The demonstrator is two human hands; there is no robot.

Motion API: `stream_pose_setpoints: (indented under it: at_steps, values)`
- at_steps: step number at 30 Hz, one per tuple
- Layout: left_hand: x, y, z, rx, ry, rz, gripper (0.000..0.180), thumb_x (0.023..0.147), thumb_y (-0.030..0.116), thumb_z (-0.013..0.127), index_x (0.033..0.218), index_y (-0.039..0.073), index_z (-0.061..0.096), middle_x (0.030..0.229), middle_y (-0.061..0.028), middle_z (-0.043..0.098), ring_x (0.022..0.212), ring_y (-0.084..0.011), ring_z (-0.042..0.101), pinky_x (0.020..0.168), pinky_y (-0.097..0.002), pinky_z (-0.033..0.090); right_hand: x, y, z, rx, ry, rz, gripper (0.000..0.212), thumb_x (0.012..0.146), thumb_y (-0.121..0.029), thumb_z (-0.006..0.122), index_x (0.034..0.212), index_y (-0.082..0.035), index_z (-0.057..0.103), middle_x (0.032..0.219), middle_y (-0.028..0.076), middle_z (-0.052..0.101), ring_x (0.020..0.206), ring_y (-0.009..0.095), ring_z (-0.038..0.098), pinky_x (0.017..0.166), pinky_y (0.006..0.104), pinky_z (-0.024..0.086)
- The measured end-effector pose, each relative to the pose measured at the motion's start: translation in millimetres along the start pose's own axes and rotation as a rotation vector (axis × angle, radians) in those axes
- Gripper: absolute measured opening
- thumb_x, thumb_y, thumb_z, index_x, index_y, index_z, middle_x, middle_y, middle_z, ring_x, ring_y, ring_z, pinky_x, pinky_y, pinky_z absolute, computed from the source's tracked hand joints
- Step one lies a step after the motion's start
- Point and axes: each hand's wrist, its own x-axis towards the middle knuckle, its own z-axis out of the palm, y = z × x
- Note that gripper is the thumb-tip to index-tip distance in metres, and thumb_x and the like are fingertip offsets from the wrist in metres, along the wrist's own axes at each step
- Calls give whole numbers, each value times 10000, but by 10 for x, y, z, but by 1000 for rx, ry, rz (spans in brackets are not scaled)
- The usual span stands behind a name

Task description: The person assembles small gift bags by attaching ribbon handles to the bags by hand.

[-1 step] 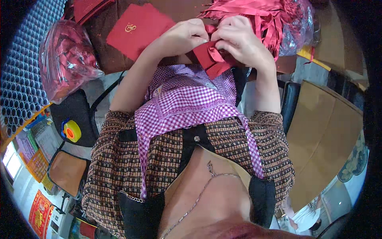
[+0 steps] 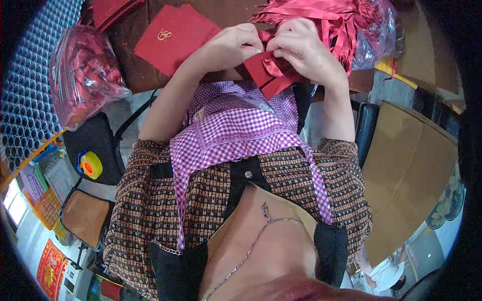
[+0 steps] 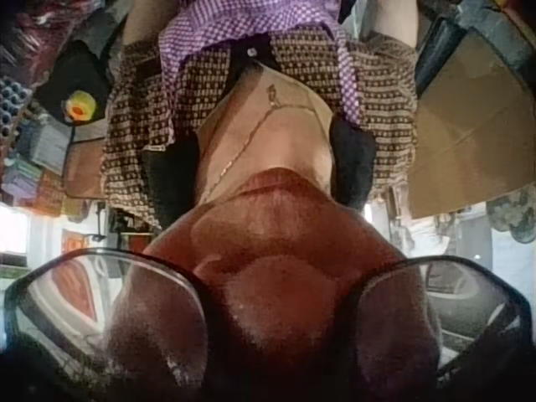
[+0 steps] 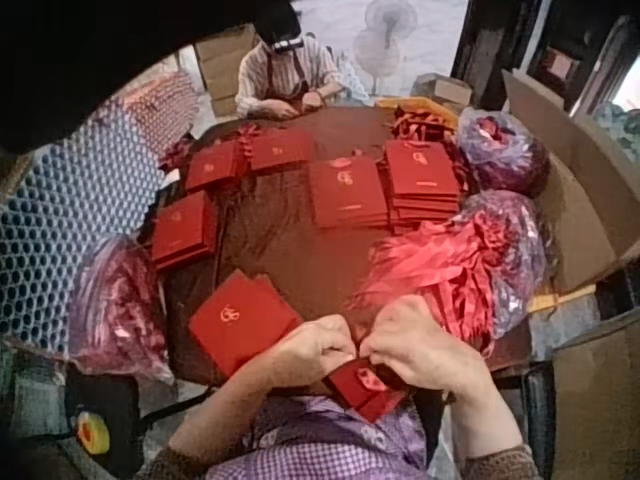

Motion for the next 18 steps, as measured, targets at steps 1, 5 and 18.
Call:
stream_pose_setpoints:
  at_steps: [1, 5, 18]
  values:
    - [-6, -3, 17, -13, 11, -31, 87, 775, 64, 613, 817, -8, 588, 804, -86, 539, 803, -218, 551, 722, -309, 441, 6, 15, -1, 28, -29, 13, 144, 707, -119, 670, 838, -89, 620, 874, 56, 561, 966, 241, 511, 914, 379, 325]
    - [-41, -40, 13, -192, 116, -292, 92, 822, 97, 596, 845, 8, 597, 740, -25, 549, 690, -129, 536, 627, -249, 436, 30, 68, -59, 143, -175, -55, 72, 741, -100, 639, 812, -86, 632, 857, 51, 558, 958, 232, 506, 918, 372, 320]
    - [-108, -185, -241, -826, 544, -545, 164, 900, 127, 540, 955, -21, 583, 688, -46, 570, 535, -115, 541, 470, -213, 441, -93, 67, -129, 261, -54, 23, 136, 763, -109, 640, 888, -56, 635, 886, 49, 556, 943, 223, 498, 899, 355, 335]
